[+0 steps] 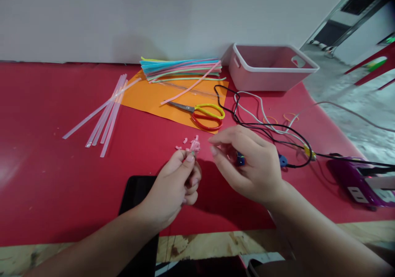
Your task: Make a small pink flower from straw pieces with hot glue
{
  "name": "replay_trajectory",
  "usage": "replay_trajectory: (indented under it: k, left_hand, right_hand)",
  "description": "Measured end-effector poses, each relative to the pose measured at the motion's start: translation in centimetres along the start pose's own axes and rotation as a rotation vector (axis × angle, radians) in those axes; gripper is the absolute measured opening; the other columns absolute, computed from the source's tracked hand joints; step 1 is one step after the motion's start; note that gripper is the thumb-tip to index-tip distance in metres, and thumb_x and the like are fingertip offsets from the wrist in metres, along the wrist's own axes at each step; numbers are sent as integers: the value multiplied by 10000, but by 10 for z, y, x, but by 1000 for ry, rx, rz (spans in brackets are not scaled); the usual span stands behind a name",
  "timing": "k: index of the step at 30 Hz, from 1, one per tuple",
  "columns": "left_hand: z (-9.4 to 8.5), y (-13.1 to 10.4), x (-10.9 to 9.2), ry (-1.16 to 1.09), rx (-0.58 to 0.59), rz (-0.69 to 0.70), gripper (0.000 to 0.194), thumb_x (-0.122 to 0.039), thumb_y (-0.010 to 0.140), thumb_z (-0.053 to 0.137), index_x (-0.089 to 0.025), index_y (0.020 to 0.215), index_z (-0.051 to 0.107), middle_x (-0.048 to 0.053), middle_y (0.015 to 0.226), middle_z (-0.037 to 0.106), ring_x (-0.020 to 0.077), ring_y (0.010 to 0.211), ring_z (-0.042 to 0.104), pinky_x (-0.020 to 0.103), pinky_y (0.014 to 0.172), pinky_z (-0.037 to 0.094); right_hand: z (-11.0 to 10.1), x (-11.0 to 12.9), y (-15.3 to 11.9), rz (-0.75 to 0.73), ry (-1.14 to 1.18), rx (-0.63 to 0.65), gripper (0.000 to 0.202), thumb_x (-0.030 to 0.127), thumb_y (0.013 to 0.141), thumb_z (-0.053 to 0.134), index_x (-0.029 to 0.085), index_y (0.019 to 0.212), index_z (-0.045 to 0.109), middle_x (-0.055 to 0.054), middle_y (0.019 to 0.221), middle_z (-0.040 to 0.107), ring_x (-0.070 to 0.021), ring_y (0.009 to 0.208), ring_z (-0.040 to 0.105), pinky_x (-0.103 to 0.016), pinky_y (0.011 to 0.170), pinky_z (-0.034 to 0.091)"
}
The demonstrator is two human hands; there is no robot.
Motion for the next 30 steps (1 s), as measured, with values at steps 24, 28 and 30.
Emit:
replay_trajectory:
  k: [24, 28, 30]
  left_hand:
    - [0, -3, -2, 135, 20, 101, 161, -399, 938, 495, -258, 987, 434, -88, 532, 431, 50, 415, 272, 131, 390, 212]
    - [0, -4, -2, 187, 18, 108, 101, -341, 956, 460, -243, 962, 436, -81, 548, 465, 42, 415, 291, 135, 401, 225]
    - [0, -4, -1, 217, 11, 112, 78, -313, 963, 441, -238, 946, 431, -78, 550, 480, 38, 417, 302, 133, 406, 236]
  right_hand:
    - [6, 7, 0, -100, -57, -25, 58, 175, 848, 655, 154, 879, 700, -55, 830, 715, -118, 712, 660, -217, 652, 546]
    - [7, 7, -1, -103, -56, -17, 64, 147, 841, 654, 150, 881, 704, -49, 830, 713, -107, 706, 649, -208, 670, 540]
    - [7, 7, -1, -101, -54, -14, 65, 140, 845, 644, 156, 873, 701, -45, 827, 709, -104, 706, 643, -208, 679, 540]
Point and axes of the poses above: each hand's wrist, its own y-axis towards the middle knuckle, its own z-axis out of the palm, x = y × z, the point moved 6 cm from there along y, towards the middle knuckle
